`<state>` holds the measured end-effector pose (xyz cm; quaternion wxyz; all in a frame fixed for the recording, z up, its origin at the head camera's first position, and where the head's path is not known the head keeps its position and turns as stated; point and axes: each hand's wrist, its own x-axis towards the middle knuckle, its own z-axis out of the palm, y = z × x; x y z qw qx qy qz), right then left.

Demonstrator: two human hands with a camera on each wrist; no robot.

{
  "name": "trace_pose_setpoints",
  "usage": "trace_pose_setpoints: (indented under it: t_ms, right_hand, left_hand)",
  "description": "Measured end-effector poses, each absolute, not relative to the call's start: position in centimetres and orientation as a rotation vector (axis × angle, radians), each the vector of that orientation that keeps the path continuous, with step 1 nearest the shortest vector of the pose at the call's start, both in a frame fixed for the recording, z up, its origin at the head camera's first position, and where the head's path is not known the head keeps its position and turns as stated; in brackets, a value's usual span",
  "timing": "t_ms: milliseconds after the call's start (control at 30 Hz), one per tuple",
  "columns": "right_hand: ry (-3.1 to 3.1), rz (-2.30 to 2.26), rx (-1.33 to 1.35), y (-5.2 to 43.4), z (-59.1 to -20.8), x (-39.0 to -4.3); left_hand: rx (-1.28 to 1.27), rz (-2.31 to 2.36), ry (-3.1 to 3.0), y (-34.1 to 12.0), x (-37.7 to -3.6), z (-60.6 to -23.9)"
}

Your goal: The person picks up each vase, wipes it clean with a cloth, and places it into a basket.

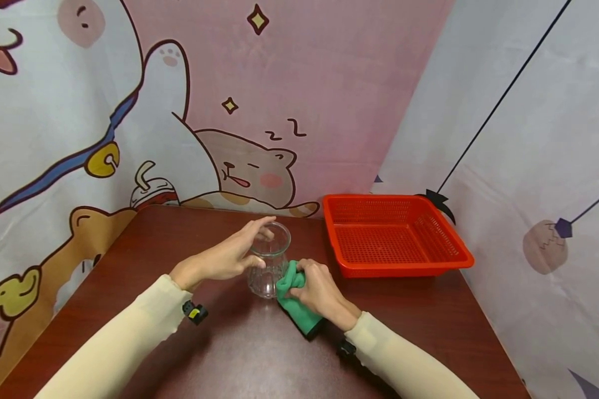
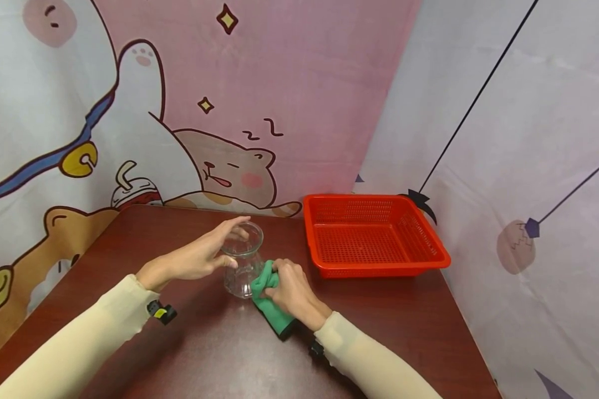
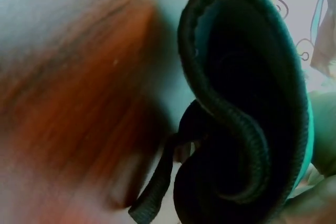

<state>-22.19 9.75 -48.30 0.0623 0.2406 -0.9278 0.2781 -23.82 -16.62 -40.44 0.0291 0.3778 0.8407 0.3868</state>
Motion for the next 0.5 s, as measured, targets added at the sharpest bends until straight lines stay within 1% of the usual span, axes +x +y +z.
trace_pose_setpoints:
  t_ms: [500]
  right_hand:
    - [-2.744, 0.951, 0.695, 9.52, -47.34, -22.13]
  left_hand:
    - [1.193, 1.225, 2.574, -16.59, -23.90, -40.35]
